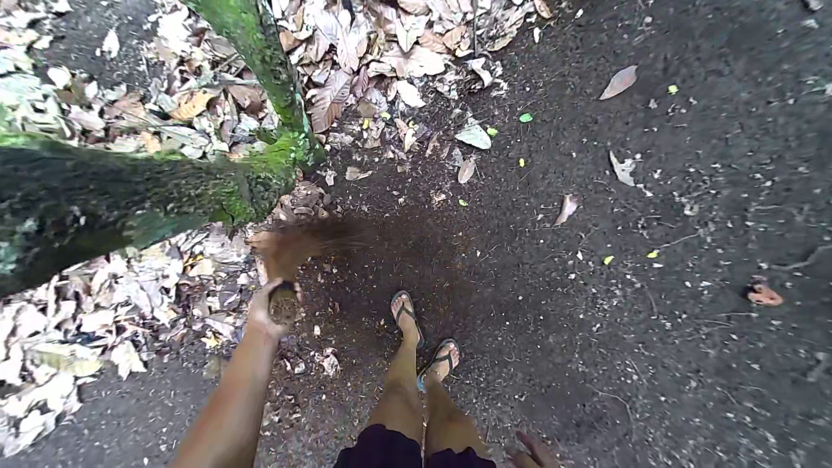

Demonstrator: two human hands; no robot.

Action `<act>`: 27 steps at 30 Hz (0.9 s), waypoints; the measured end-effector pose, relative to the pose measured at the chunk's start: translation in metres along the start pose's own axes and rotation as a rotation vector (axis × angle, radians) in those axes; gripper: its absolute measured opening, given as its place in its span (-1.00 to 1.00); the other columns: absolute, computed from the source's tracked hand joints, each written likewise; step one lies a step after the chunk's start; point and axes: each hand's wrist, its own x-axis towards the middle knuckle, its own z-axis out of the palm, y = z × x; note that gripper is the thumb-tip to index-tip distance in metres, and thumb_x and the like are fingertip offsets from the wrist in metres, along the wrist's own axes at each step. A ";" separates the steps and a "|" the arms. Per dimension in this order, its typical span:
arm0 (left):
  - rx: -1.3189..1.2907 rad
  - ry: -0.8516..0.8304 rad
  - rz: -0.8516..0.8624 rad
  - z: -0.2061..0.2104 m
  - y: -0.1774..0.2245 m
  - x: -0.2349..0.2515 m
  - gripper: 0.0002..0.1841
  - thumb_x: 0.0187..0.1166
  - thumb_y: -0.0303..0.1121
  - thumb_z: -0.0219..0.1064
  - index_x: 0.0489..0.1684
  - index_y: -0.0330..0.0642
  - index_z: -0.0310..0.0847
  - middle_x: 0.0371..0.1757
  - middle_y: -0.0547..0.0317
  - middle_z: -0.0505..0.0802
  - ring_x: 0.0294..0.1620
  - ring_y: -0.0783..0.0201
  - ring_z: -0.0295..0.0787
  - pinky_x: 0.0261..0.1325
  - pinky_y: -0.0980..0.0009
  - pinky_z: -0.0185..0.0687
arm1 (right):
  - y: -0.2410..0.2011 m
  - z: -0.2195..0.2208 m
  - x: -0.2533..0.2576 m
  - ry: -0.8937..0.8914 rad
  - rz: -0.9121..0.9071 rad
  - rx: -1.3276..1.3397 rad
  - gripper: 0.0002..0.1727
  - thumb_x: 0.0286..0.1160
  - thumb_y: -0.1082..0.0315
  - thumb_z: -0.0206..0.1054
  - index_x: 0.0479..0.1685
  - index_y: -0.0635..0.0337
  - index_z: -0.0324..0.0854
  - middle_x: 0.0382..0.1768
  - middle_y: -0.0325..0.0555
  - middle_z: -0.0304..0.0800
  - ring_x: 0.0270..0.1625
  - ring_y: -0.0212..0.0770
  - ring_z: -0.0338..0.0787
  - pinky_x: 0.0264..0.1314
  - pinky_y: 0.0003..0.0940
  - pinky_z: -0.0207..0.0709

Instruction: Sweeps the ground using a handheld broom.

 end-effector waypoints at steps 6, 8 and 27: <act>0.227 0.200 0.295 -0.036 0.028 0.012 -0.76 0.74 -0.15 0.06 0.05 -0.08 0.49 -0.32 0.17 0.76 -0.38 0.25 0.75 -0.33 0.22 0.74 | -0.022 0.036 0.003 -0.047 -0.011 -0.039 -0.35 0.71 0.36 0.16 0.76 0.35 0.12 0.31 0.36 0.62 0.14 0.01 0.78 0.22 -0.08 0.67; 0.139 0.088 0.248 -0.040 0.032 -0.025 -0.70 0.76 -0.14 -0.10 -0.10 -0.07 0.52 -0.35 0.18 0.80 -0.41 0.28 0.79 -0.38 0.33 0.79 | -0.026 0.041 0.004 -0.053 0.000 -0.048 -0.35 0.71 0.37 0.16 0.76 0.35 0.11 0.28 0.36 0.63 0.10 -0.02 0.78 0.17 -0.09 0.67; 0.010 -0.053 -0.043 -0.002 0.080 0.061 -0.66 0.77 -0.12 -0.08 0.08 -0.18 0.47 -0.23 0.02 0.77 -0.37 0.20 0.79 -0.36 0.33 0.79 | -0.081 0.059 0.005 0.004 0.025 -0.099 -0.35 0.71 0.41 0.18 0.77 0.33 0.12 0.26 0.41 0.65 0.10 0.02 0.79 0.18 -0.09 0.66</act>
